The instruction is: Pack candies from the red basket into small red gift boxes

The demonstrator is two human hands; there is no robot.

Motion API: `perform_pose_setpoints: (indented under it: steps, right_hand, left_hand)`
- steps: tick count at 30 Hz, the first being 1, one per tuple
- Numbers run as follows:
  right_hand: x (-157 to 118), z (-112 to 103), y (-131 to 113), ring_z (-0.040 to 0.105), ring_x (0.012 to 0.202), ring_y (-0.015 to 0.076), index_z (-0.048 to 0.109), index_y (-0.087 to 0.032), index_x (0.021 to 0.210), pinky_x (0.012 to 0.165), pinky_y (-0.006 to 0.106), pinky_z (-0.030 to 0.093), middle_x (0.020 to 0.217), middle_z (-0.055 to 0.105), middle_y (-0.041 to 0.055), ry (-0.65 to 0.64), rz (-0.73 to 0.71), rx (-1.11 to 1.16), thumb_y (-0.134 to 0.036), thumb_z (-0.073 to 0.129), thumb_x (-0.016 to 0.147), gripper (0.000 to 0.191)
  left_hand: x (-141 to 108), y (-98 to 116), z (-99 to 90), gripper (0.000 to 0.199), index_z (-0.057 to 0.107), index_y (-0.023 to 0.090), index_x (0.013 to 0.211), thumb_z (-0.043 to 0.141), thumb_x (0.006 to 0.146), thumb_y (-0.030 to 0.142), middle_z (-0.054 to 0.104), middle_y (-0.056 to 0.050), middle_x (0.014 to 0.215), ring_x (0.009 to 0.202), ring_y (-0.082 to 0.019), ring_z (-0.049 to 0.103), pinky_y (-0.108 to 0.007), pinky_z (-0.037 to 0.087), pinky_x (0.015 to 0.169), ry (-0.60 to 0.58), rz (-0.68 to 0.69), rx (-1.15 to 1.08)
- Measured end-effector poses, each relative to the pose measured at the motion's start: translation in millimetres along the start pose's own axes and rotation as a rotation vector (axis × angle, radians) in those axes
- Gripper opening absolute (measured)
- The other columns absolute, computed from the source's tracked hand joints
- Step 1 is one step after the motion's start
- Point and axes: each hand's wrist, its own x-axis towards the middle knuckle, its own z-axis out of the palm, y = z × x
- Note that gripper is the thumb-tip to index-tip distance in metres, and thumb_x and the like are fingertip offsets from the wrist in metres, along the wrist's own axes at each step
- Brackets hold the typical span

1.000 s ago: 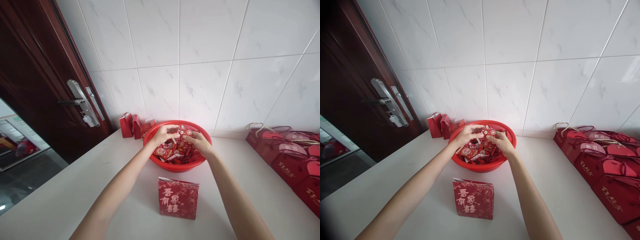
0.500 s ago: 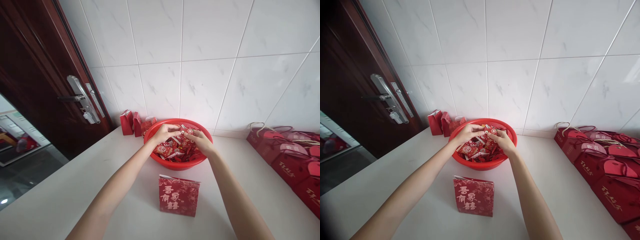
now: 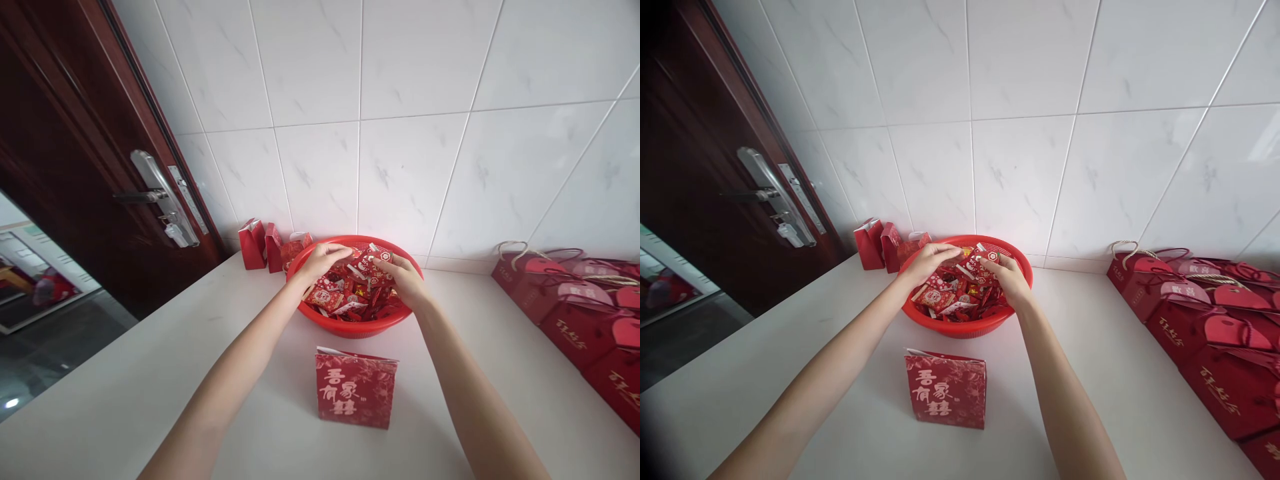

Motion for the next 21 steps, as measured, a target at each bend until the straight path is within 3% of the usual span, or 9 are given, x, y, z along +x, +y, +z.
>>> perform_pose_setpoints:
  steps: [4,6,12,17,21]
  right_hand:
    - [3,-2,3,0.075,0.078,0.0242,0.076,-0.022,0.081,0.071,0.034,0.061,0.082,0.080,0.0033,0.063,-0.004,0.010,-0.040,0.087,0.067,0.025]
    - [4,-2,4,0.075,0.077,0.0243,0.075,-0.022,0.080,0.072,0.034,0.061,0.080,0.079,0.0033,0.077,-0.006,0.013,-0.040,0.086,0.067,0.025]
    - [4,-2,3,0.075,0.078,0.0246,0.074,-0.021,0.080,0.070,0.032,0.059,0.079,0.078,0.0035,0.092,-0.017,0.028,-0.041,0.085,0.065,0.027]
    - [3,-1,2,0.074,0.076,0.0242,0.073,-0.021,0.079,0.065,0.031,0.058,0.079,0.079,0.0041,0.094,-0.019,0.027,-0.041,0.085,0.064,0.027]
    - [3,0,2,0.075,0.077,0.0252,0.072,-0.022,0.075,0.065,0.032,0.059,0.077,0.078,0.0040,0.094,-0.019,0.025,-0.039,0.084,0.064,0.024]
  left_hand:
    - [2,-10,-5.0,0.023,0.081,0.020,0.088,0.058,0.085,0.021,0.080,-0.005,0.094,0.089,-0.021,0.072,-0.029,0.054,0.080,-0.021,-0.182,0.582]
    - [1,-13,-6.2,0.020,0.081,0.021,0.081,0.063,0.077,0.014,0.080,-0.005,0.088,0.086,-0.023,0.072,-0.029,0.053,0.077,-0.083,-0.244,0.719]
    - [-2,-11,-6.0,0.021,0.080,0.022,0.081,0.070,0.065,0.012,0.080,-0.010,0.100,0.094,-0.030,0.073,-0.034,0.053,0.080,-0.257,-0.345,0.898]
    - [-1,-8,-7.3,0.022,0.078,0.022,0.080,0.073,0.059,0.015,0.079,-0.007,0.092,0.089,-0.028,0.071,-0.033,0.052,0.080,-0.383,-0.333,0.906]
    - [0,-12,-9.4,0.020,0.077,0.024,0.075,0.076,0.055,0.020,0.072,-0.001,0.073,0.075,-0.024,0.067,-0.028,0.047,0.067,-0.377,-0.302,0.824]
